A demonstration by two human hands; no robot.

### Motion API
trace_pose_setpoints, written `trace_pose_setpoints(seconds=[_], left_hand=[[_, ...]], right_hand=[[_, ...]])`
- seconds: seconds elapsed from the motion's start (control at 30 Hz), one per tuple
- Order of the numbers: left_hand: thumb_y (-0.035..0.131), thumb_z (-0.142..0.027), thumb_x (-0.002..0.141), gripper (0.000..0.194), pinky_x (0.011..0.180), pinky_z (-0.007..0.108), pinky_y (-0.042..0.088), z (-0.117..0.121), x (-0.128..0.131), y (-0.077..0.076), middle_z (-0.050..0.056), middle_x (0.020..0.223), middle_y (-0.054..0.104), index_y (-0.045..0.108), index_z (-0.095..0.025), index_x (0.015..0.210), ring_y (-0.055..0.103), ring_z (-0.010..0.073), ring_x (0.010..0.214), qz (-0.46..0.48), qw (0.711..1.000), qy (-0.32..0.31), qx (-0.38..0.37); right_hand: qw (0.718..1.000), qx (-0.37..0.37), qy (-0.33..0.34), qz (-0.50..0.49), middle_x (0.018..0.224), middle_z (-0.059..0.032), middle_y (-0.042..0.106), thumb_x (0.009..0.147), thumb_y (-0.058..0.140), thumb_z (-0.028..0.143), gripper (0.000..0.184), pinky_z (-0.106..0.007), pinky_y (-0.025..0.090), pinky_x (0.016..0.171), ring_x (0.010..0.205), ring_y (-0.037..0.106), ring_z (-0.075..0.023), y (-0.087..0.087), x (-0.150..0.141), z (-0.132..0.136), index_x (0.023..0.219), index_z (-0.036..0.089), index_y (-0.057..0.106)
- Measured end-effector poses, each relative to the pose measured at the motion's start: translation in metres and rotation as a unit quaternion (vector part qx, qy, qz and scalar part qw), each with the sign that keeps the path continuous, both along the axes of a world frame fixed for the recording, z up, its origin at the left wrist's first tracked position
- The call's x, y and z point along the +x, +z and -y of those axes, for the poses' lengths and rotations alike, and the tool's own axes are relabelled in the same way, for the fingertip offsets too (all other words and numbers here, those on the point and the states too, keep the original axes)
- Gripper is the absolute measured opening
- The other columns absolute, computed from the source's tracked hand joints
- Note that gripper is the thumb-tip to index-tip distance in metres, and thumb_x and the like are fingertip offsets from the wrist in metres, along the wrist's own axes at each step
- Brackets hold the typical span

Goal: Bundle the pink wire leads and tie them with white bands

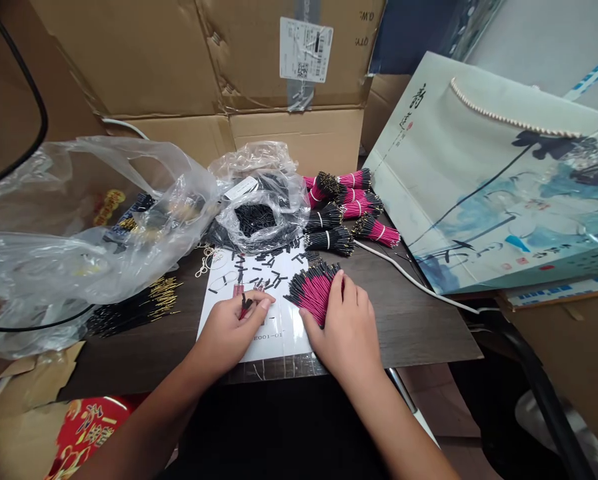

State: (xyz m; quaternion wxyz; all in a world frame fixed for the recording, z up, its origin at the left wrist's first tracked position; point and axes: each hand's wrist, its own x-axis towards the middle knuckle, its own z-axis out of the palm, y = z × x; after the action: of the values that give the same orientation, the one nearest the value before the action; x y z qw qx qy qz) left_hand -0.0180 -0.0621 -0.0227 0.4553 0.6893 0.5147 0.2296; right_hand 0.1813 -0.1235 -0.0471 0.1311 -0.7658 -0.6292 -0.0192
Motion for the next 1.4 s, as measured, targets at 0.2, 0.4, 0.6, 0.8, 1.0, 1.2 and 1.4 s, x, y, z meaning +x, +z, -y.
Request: trace_pose_setpoints(seconds=[0.2, 0.4, 0.6, 0.8, 1.0, 1.2, 1.4], left_hand=[[0.052, -0.047, 0.093, 0.036, 0.061, 0.025, 0.037, -0.001, -0.007, 0.0, 0.001, 0.069, 0.064, 0.071, -0.017, 0.099, 0.053, 0.015, 0.065, 0.046, 0.997, 0.057, -0.021], [0.051, -0.048, 0.094, 0.037, 0.058, 0.026, 0.035, -0.003, -0.01, 0.0, -0.001, 0.064, 0.062, 0.072, -0.018, 0.102, 0.049, 0.0137, 0.057, 0.007, 1.0, 0.03, 0.003], [0.05, -0.045, 0.095, 0.035, 0.059, 0.027, 0.035, -0.012, -0.007, 0.015, -0.001, 0.061, 0.064, 0.071, -0.022, 0.112, 0.05, 0.0147, 0.057, -0.072, 0.996, -0.052, 0.03], [0.049, -0.044, 0.096, 0.033, 0.057, 0.026, 0.035, -0.016, -0.011, 0.02, -0.003, 0.059, 0.066, 0.072, -0.023, 0.107, 0.048, 0.0135, 0.052, -0.027, 0.998, -0.029, 0.045], [0.046, -0.042, 0.098, 0.037, 0.064, 0.026, 0.04, -0.012, -0.014, 0.021, 0.0, 0.064, 0.068, 0.073, -0.018, 0.105, 0.057, 0.0153, 0.063, 0.01, 0.999, -0.011, 0.035], [0.046, -0.046, 0.097, 0.043, 0.07, 0.027, 0.043, -0.012, -0.019, 0.024, 0.002, 0.074, 0.07, 0.075, -0.015, 0.104, 0.061, 0.017, 0.072, 0.055, 0.998, 0.026, 0.015], [0.047, -0.047, 0.096, 0.041, 0.078, 0.028, 0.044, -0.012, -0.021, 0.018, 0.005, 0.089, 0.073, 0.075, -0.017, 0.098, 0.063, 0.0189, 0.085, 0.079, 0.996, 0.045, -0.003]], right_hand=[[0.998, -0.057, 0.013, 0.024, 0.13, -0.028, 0.058, 0.092, 0.053, 0.049, 0.078, -0.051, 0.049, 0.094, 0.11, 0.053, -0.0385, 0.009, 0.006, -0.009, 0.145, -0.007, 0.041], [0.997, -0.053, 0.04, 0.026, 0.125, -0.0244, 0.06, 0.094, 0.051, 0.039, 0.065, -0.05, 0.05, 0.095, 0.108, 0.054, -0.0362, 0.008, 0.004, -0.013, 0.143, -0.003, 0.045], [0.997, -0.059, 0.054, -0.003, 0.125, -0.0207, 0.061, 0.092, 0.052, 0.03, 0.057, -0.048, 0.051, 0.094, 0.109, 0.057, -0.0339, 0.005, 0.01, -0.02, 0.142, 0.003, 0.046], [0.995, -0.081, 0.059, 0.003, 0.113, -0.0181, 0.062, 0.091, 0.049, 0.016, 0.039, -0.043, 0.05, 0.089, 0.1, 0.06, -0.0296, 0.01, 0.016, -0.033, 0.129, 0.007, 0.054], [0.987, -0.141, 0.072, 0.019, 0.098, -0.0163, 0.065, 0.085, 0.047, 0.006, 0.02, -0.037, 0.045, 0.078, 0.09, 0.062, -0.0269, 0.024, 0.017, -0.047, 0.102, 0.009, 0.058], [0.978, -0.195, 0.067, 0.027, 0.094, -0.0141, 0.068, 0.079, 0.053, 0.006, 0.024, -0.032, 0.04, 0.071, 0.087, 0.064, -0.0258, 0.028, 0.019, -0.058, 0.102, 0.011, 0.055], [0.973, -0.219, 0.061, 0.025, 0.096, -0.016, 0.069, 0.079, 0.055, 0.009, 0.021, -0.033, 0.04, 0.068, 0.085, 0.066, -0.0263, 0.029, 0.022, -0.067, 0.1, 0.012, 0.057]])
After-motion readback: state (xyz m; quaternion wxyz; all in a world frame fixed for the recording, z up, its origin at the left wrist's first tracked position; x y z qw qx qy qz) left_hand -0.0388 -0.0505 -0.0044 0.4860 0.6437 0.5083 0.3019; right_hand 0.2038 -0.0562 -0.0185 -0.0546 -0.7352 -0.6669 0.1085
